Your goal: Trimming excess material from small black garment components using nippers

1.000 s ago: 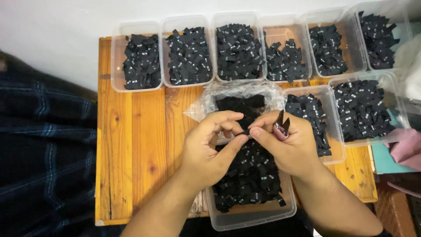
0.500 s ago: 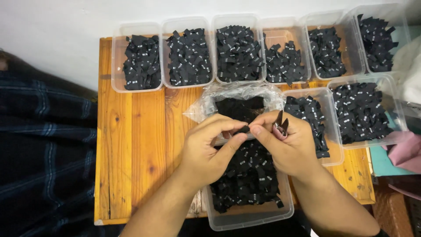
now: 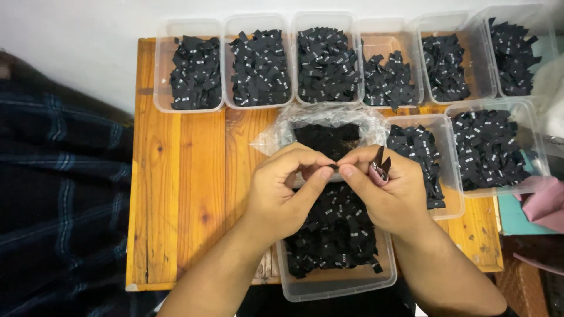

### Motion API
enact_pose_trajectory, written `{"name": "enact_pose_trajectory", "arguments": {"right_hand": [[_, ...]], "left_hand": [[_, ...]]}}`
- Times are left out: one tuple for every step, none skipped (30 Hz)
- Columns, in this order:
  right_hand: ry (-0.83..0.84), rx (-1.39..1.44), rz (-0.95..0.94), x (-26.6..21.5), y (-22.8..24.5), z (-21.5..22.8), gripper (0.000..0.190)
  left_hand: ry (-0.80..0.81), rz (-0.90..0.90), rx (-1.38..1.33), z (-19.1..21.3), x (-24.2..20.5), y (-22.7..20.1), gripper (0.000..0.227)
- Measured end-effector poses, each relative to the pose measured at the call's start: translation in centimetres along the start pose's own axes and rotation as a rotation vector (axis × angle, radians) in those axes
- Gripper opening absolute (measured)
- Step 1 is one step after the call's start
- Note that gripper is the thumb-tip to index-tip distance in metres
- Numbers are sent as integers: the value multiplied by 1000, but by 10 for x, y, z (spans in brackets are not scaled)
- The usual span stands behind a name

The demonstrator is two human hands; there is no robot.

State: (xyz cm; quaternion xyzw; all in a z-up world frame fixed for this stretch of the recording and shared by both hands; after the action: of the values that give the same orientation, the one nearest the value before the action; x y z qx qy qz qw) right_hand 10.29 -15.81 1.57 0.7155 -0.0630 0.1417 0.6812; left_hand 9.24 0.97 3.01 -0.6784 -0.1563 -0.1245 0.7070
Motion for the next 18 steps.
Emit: {"name": "enact_pose_trajectory", "arguments": {"right_hand": [[2, 1, 5, -1, 0, -1, 4], [-9, -14, 6, -1, -1, 0, 4], [-21, -29, 7, -2, -2, 1, 4], [-22, -29, 11, 0, -1, 3, 4], [-22, -58, 20, 0, 1, 4, 3], [-23, -86, 28, 0, 3, 6, 3], [-26, -87, 29, -1, 3, 6, 3], [-37, -88, 26, -1, 3, 6, 3], [-44, -88, 23, 0, 3, 6, 3], [-44, -87, 23, 1, 4, 5, 3], [-46, -97, 25, 1, 5, 5, 6], [-48, -106, 27, 2, 6, 4, 8], [-44, -104, 22, 2, 4, 8, 8], [29, -104, 20, 1, 2, 6, 18], [101, -103, 20, 1, 0, 4, 32], [105, -99, 16, 1, 4, -1, 32], [141, -36, 6, 1, 7, -7, 36], [177, 27, -4, 1, 11, -14, 43]], "left_hand": [[-1, -5, 1, 0, -1, 0, 5], [-2, -2, 2, -1, -2, 2, 6], [0, 0, 2, -2, -3, 3, 8], [1, -4, 3, -2, -3, 2, 8], [11, -7, 8, -3, -4, 2, 9], [21, -9, 13, -4, -5, 2, 10], [24, -9, 13, -6, -6, 1, 10], [22, -8, 14, -7, -6, 1, 9], [17, -7, 15, -7, -6, 0, 8], [18, -7, 16, -6, -5, -1, 8], [10, 0, 1, -5, -4, -2, 6], [1, 8, -13, -4, -4, -2, 5], [-3, 13, -11, -3, -3, -1, 5], [-8, 35, -38, -2, -3, 1, 5], [-13, 55, -64, -1, -2, 3, 5], [-17, 59, -60, 0, -3, 7, 5], [-32, 78, -132, 0, -3, 12, 4], [-46, 96, -203, 1, -3, 18, 4]]}}
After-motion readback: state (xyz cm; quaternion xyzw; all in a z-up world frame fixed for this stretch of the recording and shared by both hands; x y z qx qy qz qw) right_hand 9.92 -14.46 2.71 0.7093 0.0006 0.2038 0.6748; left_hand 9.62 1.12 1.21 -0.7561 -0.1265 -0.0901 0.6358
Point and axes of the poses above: each hand's wrist, its own x-axis towards the middle knuckle, its own z-axis out of the back of the hand, y = z × x, the point moved 9 cm from there along x, towards the middle knuckle, and after that the axes turned 7 degrees about x, right-handed, at the moved point
